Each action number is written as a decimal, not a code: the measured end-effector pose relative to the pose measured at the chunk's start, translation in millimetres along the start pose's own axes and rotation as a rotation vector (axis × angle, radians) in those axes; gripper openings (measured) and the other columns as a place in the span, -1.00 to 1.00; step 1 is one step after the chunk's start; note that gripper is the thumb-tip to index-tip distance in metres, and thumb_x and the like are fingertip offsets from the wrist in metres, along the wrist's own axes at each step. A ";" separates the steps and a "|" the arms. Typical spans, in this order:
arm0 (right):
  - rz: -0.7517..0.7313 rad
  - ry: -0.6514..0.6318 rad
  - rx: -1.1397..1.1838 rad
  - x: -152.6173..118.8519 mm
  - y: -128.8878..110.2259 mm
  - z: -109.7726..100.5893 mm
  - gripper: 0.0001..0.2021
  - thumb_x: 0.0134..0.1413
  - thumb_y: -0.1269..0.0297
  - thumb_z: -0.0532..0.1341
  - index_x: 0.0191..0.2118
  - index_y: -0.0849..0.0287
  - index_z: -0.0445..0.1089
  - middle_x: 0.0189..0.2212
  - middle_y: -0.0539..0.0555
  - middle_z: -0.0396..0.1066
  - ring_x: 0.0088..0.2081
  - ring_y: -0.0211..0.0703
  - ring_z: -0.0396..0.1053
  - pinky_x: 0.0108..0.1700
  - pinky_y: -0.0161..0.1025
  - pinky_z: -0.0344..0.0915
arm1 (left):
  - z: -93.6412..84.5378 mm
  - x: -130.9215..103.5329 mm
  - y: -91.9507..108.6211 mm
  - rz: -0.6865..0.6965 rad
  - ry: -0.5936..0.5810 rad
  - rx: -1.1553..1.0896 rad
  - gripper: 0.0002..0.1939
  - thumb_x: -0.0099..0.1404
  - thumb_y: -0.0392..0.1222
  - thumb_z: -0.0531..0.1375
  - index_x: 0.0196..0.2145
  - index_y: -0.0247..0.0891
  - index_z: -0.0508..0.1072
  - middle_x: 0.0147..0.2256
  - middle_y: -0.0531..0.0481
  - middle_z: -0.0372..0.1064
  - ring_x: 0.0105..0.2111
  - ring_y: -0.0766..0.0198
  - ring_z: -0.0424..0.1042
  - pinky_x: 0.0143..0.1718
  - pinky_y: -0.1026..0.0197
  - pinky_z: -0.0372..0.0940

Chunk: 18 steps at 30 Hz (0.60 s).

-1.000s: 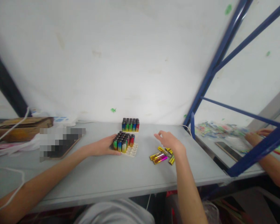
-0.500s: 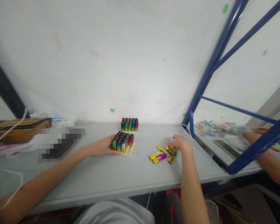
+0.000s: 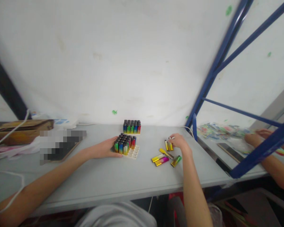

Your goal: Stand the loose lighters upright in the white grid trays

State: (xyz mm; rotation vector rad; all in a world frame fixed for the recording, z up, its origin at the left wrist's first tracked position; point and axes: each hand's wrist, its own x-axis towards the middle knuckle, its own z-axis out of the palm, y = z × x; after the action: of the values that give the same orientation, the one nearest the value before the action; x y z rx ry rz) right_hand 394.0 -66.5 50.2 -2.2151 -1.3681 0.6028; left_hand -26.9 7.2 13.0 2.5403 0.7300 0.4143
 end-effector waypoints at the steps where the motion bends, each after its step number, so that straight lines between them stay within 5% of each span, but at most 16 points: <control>1: -0.050 0.011 0.048 -2.4 -3.7 -1.3 -0.75 0.10 0.33 0.32 -0.10 0.29 0.53 -0.28 0.20 0.60 -0.33 -0.14 0.54 -0.30 -0.30 0.45 | -0.2 -0.1 0.8 0.001 0.002 -0.002 -0.13 0.23 0.26 0.35 0.32 -0.26 0.27 0.27 -0.18 0.27 0.26 -0.14 0.27 0.37 -0.05 0.10; 8: -0.518 -0.123 0.713 -41.1 -55.1 10.2 -0.56 0.21 -0.06 0.26 0.06 0.12 0.36 -0.30 0.01 0.41 -0.33 -0.23 0.40 -0.28 -0.23 0.43 | -2.2 0.2 6.7 -0.039 0.004 0.001 -0.13 0.19 0.27 0.37 0.29 -0.25 0.31 0.24 -0.22 0.31 0.22 -0.16 0.33 0.34 -0.07 0.17; 13: -0.615 -0.335 0.868 -67.3 -95.7 35.5 -0.58 0.23 -0.08 0.26 0.06 0.05 0.31 -0.34 -0.06 0.36 -0.59 -0.42 -0.01 -0.56 -0.37 -0.06 | -1.7 0.4 8.1 -0.005 0.017 -0.029 -0.17 0.18 0.22 0.40 0.27 -0.26 0.33 0.22 -0.24 0.32 0.22 -0.14 0.33 0.35 -0.08 0.15; 18: -0.615 -0.389 0.837 -74.0 -116.0 63.1 -0.53 0.18 -0.19 0.26 -0.08 0.13 0.37 -0.48 -0.09 0.28 -0.57 -0.37 -0.04 -0.54 -0.34 -0.10 | 0.8 0.1 3.5 0.023 0.045 -0.066 -0.17 0.17 0.22 0.40 0.26 -0.22 0.34 0.21 -0.21 0.34 0.17 -0.12 0.37 0.29 -0.07 0.22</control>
State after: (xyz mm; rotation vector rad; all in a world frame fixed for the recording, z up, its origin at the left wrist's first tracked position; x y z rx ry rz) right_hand 245.7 -77.7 77.9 -0.9885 -1.4925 1.1305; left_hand -25.0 4.4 14.1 2.4867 0.6922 0.4967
